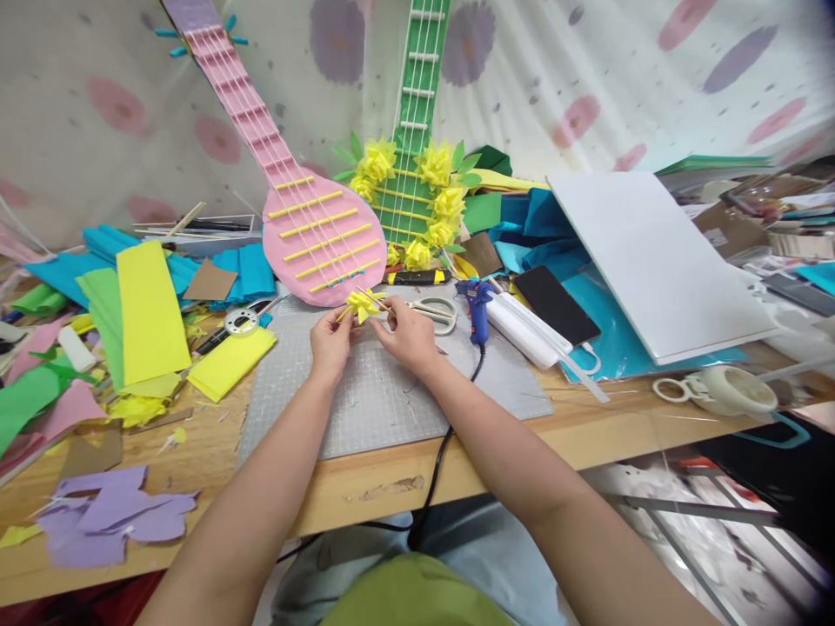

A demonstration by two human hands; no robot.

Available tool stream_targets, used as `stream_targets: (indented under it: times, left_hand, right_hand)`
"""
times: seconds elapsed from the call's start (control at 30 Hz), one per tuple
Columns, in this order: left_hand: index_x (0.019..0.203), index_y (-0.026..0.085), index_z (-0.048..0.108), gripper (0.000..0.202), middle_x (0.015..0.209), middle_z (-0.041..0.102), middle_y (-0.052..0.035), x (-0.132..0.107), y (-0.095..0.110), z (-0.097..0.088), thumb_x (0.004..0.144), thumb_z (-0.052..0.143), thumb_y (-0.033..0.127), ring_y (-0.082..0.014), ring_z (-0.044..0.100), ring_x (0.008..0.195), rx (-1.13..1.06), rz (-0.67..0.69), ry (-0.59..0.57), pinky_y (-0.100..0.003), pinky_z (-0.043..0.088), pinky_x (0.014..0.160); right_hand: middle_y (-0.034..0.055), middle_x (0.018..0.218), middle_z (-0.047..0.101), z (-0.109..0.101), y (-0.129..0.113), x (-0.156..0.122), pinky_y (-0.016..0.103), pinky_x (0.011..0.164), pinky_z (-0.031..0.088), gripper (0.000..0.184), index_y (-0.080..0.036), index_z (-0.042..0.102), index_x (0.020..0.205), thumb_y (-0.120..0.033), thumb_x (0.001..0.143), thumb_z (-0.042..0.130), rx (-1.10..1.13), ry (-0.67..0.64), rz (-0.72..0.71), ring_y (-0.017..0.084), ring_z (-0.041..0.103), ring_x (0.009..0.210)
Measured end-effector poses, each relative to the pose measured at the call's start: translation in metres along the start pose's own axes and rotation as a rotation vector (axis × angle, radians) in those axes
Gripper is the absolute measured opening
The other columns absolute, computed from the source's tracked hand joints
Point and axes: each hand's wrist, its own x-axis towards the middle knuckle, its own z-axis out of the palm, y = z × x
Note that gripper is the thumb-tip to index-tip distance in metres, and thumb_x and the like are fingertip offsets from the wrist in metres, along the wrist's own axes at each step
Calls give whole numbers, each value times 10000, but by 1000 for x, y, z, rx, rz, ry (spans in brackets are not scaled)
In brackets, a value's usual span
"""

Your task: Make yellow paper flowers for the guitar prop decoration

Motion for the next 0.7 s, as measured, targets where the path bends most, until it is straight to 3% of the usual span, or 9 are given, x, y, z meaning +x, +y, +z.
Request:
stream_targets:
  times: [0.2,0.43,0.7]
  left_hand:
    - [905,156,658,278,848,672,-53,0,-1,1,662,647,291,-112,618,599,30,13,-8,-229,506,539]
    - [877,145,630,252,722,641,-21,0,3,1,653,645,260,-95,580,516,40,5,-1,-218,482,495]
    - [958,163,553,294,813,647,-36,-1,1,2,683,612,250,-78,561,503,100,23,-40,-215,476,494]
  right_hand:
    - [-15,746,643,3,0,0,226,565,304,221,-213,536,983,-344,832,443,-14,-14,51,134,592,679]
    - [-20,744,650,2,4,3,224,562,301,239,-218,540,976,-387,824,466,-2,0,132,137,592,654]
    - [-14,752,654,3,8,5,224,574,317,208,-219,566,929,-354,837,438,-8,1,128,138,600,686]
